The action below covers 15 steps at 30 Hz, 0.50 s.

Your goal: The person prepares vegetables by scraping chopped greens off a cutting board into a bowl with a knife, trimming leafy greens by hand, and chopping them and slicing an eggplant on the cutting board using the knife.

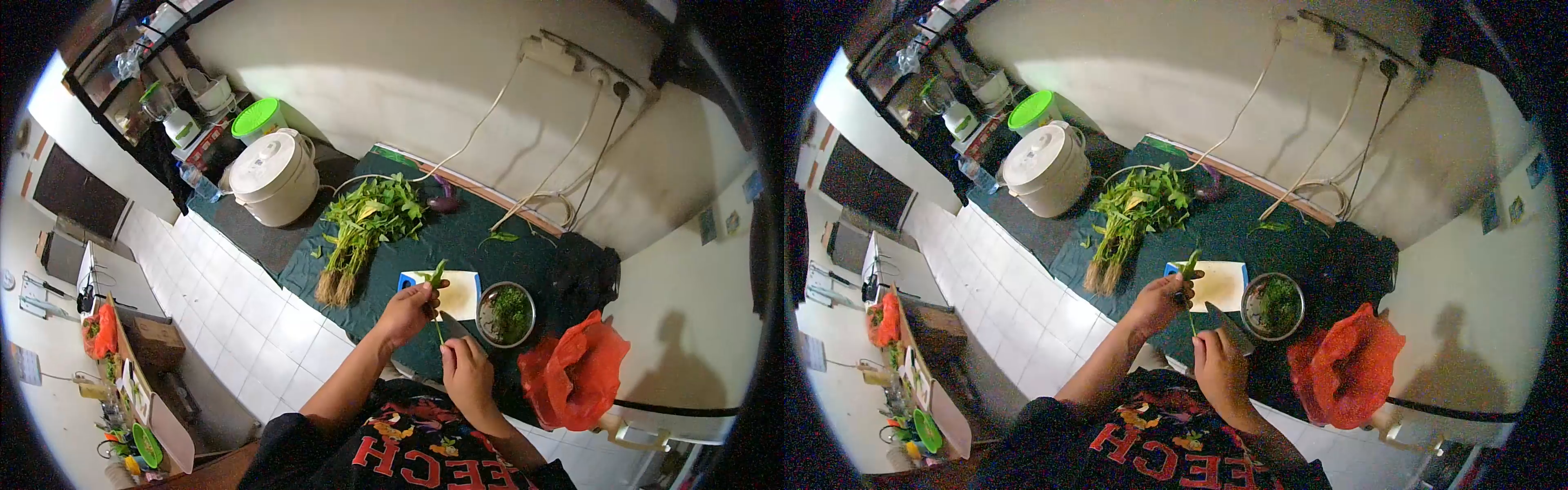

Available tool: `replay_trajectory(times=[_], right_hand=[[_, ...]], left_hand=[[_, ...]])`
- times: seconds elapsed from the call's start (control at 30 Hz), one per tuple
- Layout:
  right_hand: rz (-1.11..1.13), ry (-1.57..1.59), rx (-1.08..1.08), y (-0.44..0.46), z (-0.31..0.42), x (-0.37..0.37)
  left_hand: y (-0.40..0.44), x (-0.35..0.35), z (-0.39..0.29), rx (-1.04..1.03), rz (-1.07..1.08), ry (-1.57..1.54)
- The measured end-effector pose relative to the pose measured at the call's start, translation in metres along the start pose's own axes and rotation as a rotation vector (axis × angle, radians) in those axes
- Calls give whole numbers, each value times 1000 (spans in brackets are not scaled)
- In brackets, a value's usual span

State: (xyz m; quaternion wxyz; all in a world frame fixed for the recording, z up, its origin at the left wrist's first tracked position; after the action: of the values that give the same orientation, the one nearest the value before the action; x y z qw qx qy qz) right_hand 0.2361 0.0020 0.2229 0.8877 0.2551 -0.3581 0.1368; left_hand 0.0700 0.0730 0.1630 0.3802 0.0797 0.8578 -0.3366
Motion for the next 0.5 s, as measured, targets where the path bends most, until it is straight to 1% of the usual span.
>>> replay_trajectory(times=[0.07, 0.13, 0.17, 0.2, 0.27, 0.33, 0.4, 0.43, 0.5], right_hand=[[2, -5, 11, -3, 1, 3], [-3, 4, -5, -9, 2, 3], [0, 5, -4, -11, 2, 5], [6, 3, 15, -12, 2, 6], [14, 29, -33, -16, 1, 8], [14, 46, -38, -21, -6, 4], [70, 92, -28, -22, -12, 4], [66, 90, -25, -19, -15, 7], [122, 508, -185, -11, -23, 13]], left_hand=[[2, -5, 2, -22, 15, 58], [3, -8, 3, -81, -78, 108], [5, -8, 3, -72, -110, 90], [6, -8, 2, -91, -110, 82], [6, -9, 3, -59, -45, -7], [4, -14, 4, -67, -88, -50], [0, -19, 4, -16, 48, -73], [1, -21, 5, -30, 2, -25], [-5, -24, 0, -20, 14, -24]])
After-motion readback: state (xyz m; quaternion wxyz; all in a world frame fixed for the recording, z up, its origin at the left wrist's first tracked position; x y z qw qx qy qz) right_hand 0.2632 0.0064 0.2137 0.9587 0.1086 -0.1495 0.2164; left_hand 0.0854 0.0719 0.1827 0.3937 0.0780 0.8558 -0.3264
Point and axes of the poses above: each hand's wrist, its own y-axis towards the middle knuckle, its own x-axis out of the back of the hand, z = x × y, the point moved 2 cm from there along y, towards the middle knuckle, and after that the axes turned 13 degrees about x, right-handed, at the moved point
